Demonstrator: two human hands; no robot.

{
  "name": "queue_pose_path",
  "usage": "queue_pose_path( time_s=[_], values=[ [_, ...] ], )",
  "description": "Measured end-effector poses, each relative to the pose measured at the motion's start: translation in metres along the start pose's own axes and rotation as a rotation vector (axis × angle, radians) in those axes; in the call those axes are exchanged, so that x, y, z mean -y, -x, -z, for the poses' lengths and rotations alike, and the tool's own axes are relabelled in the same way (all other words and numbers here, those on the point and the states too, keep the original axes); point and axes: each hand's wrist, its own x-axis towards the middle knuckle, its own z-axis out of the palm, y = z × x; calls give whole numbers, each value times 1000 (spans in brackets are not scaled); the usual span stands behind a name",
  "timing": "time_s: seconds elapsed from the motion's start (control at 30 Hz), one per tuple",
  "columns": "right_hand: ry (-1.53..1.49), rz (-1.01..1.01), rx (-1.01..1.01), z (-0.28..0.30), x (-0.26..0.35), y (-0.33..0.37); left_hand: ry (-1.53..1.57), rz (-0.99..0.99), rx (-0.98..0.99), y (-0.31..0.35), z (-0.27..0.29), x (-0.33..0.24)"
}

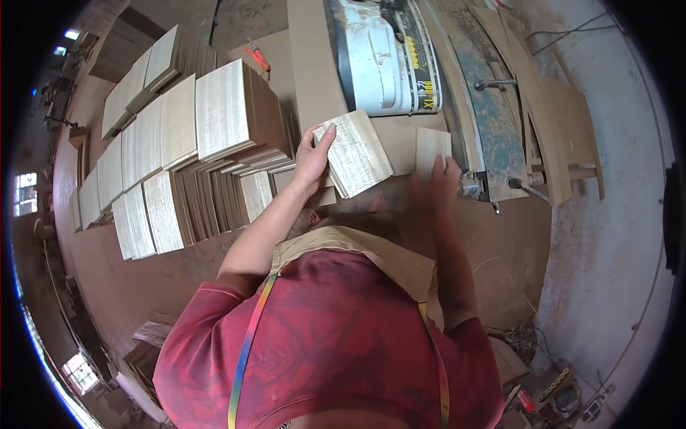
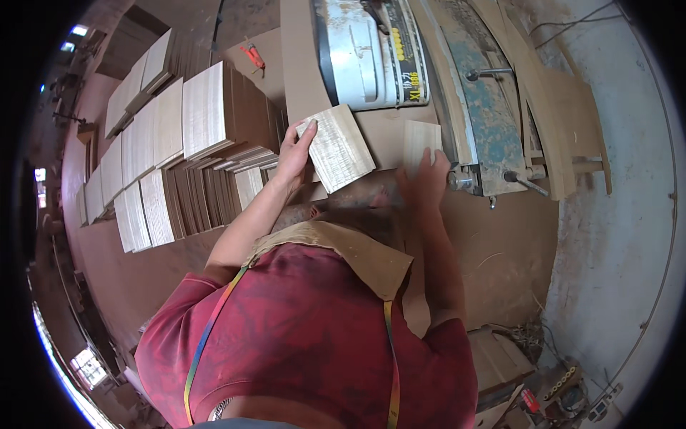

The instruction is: Sorting, stacking, and moving thin wooden panels and cardboard components within a factory production floor.

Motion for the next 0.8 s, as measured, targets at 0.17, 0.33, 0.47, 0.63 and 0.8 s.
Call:
queue_pose_path(
  time_s=[0.17, 0.33, 0.47, 0.63, 0.8],
  values=[
    [221, 71, -164, -59, -13, -30, 27, 10, 19, -9, 23, -2],
    [196, 89, -216, -84, -21, -71, 38, 21, 14, -2, 15, -6],
    [-166, 247, -45, -45, 47, -83, 31, -6, -46, -4, 6, -4],
    [-45, 240, 172, -3, 124, -31, -13, -9, -68, 1, -10, 2],
    [-71, 237, 71, 19, 69, -7, -38, 10, -71, 6, -10, 5]
  ],
)
